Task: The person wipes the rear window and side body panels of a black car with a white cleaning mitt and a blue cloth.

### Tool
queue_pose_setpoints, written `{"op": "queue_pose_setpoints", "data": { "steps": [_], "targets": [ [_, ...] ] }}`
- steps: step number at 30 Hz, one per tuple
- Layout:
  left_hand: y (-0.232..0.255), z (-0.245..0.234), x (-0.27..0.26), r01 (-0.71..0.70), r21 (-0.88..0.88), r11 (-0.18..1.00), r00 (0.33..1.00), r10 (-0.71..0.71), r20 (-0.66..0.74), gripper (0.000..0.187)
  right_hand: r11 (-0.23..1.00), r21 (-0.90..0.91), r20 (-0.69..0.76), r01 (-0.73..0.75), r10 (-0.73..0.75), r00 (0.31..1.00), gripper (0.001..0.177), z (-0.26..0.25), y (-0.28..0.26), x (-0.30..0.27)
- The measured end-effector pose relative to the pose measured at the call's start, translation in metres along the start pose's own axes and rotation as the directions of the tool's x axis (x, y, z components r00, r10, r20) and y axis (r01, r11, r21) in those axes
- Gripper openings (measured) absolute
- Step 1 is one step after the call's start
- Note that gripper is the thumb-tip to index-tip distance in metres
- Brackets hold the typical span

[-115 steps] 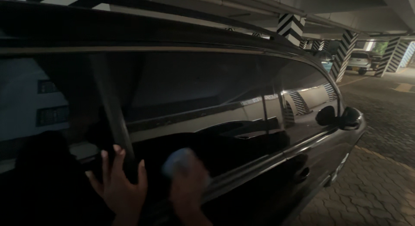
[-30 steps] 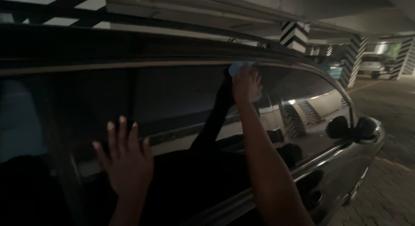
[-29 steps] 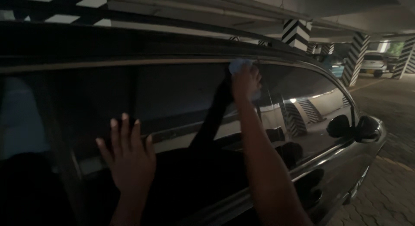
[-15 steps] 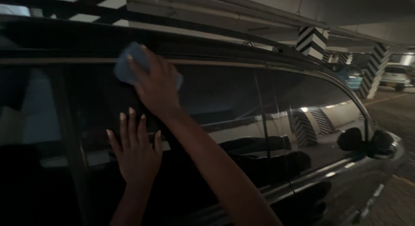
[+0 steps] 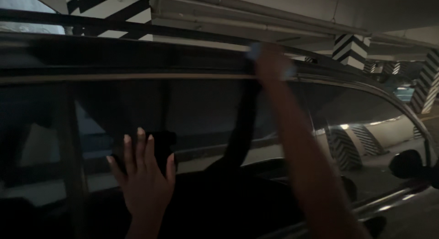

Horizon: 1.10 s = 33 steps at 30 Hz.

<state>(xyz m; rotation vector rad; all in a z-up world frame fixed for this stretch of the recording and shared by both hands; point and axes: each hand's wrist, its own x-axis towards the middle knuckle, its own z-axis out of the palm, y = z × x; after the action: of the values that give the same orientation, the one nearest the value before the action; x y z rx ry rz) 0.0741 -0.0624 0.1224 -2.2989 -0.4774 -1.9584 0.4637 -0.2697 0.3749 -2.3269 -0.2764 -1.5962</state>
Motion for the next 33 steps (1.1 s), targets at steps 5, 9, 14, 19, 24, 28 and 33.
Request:
{"op": "queue_pose_setpoints", "data": {
  "steps": [5,9,14,19,24,28,33],
  "targets": [
    [0.002,-0.002,0.003,0.014,0.056,0.998,0.999,-0.016,0.029,0.067,0.967,-0.245,-0.068,0.07,-0.089,0.994,0.054,-0.012,0.02,-0.003],
    [0.001,-0.002,0.0,-0.002,-0.026,1.0,1.0,0.001,-0.02,0.07,0.971,0.176,-0.245,0.164,-0.118,0.962,0.027,-0.046,-0.104,-0.033],
    [0.0,0.007,0.002,0.009,0.059,0.998,0.999,-0.012,0.043,0.072,0.827,0.441,-0.193,0.347,-0.291,0.937,0.029,-0.126,-0.255,-0.098],
    [0.0,0.011,-0.002,-0.026,0.091,0.996,0.999,0.023,0.029,0.072,0.743,0.449,-0.331,0.496,-0.378,0.865,0.044,-0.167,-0.296,-0.131],
    [-0.001,0.014,0.0,-0.01,0.053,0.999,1.0,0.009,0.017,0.071,0.69,0.516,-0.316,0.508,-0.398,0.861,0.063,-0.15,-0.256,-0.121],
    [0.002,0.016,0.001,0.028,0.033,0.999,0.999,-0.029,0.032,0.068,0.866,0.337,-0.228,0.37,-0.306,0.924,0.054,-0.095,-0.145,-0.087],
    [0.003,0.016,-0.001,0.013,0.019,1.0,1.0,-0.013,0.028,0.07,0.953,0.217,-0.253,0.212,-0.155,0.955,0.068,-0.049,0.01,-0.095]
  ]
}}
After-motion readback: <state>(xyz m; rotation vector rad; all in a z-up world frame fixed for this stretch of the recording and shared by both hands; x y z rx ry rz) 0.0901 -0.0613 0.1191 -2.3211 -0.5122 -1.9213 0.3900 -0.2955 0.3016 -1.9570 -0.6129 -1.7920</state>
